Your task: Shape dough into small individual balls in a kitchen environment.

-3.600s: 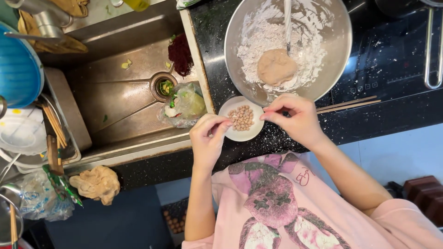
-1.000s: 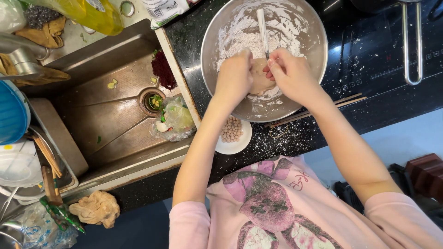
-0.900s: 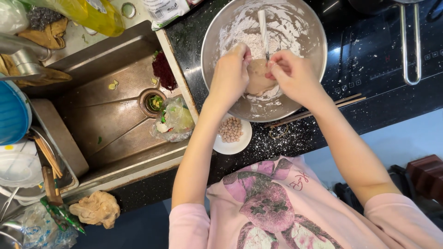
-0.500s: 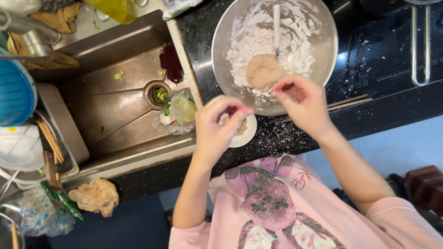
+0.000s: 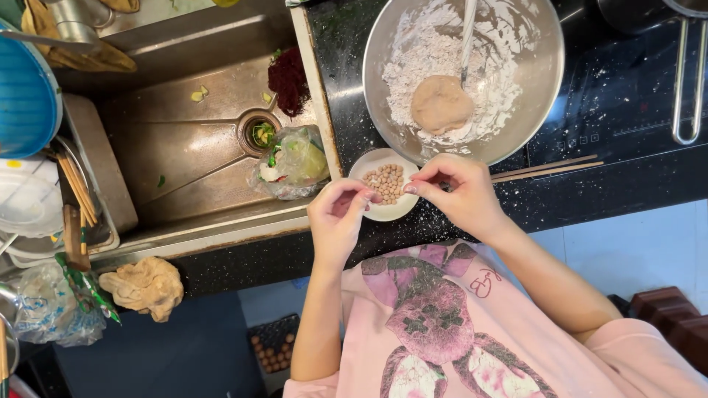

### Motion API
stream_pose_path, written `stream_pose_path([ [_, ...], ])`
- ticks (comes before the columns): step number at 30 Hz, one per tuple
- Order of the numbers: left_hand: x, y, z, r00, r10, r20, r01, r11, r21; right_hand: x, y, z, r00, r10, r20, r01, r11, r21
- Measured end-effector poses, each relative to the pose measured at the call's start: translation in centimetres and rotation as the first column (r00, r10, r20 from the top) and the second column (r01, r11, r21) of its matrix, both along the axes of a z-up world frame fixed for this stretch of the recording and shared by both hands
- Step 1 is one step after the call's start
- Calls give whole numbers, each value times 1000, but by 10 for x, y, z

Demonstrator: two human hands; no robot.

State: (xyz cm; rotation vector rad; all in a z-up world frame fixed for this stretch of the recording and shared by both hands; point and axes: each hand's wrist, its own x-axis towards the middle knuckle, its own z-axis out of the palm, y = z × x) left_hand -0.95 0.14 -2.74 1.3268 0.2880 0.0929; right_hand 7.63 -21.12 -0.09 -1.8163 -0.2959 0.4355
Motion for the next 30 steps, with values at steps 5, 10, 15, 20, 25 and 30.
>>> stream_pose_path([
  [5,10,-9,22,998,57,-9,-58,985,-162,-4,4,6,1000,19,24,-21,998,53],
  [10,4,-8,10,992,72,-108,-90,982,-167,-8,2,0,999,4,-41,-1,998,56],
  [15,-5,-8,-11,974,87,-211,-99,994,-47,-12,0,-5,1000,-1,-14,0,996,-91],
  [20,1,-11,4,997,77,-31,-75,995,60,-10,3,2,1000,6,22,-5,999,-36],
  [25,3,-12,4,998,56,-15,-55,995,85,-10,3,5,1000,-7,3,7,1000,-25],
  [30,4,-12,6,999,36,30,-35,999,-25,-9,5,10,999,33,43,-34,999,13],
])
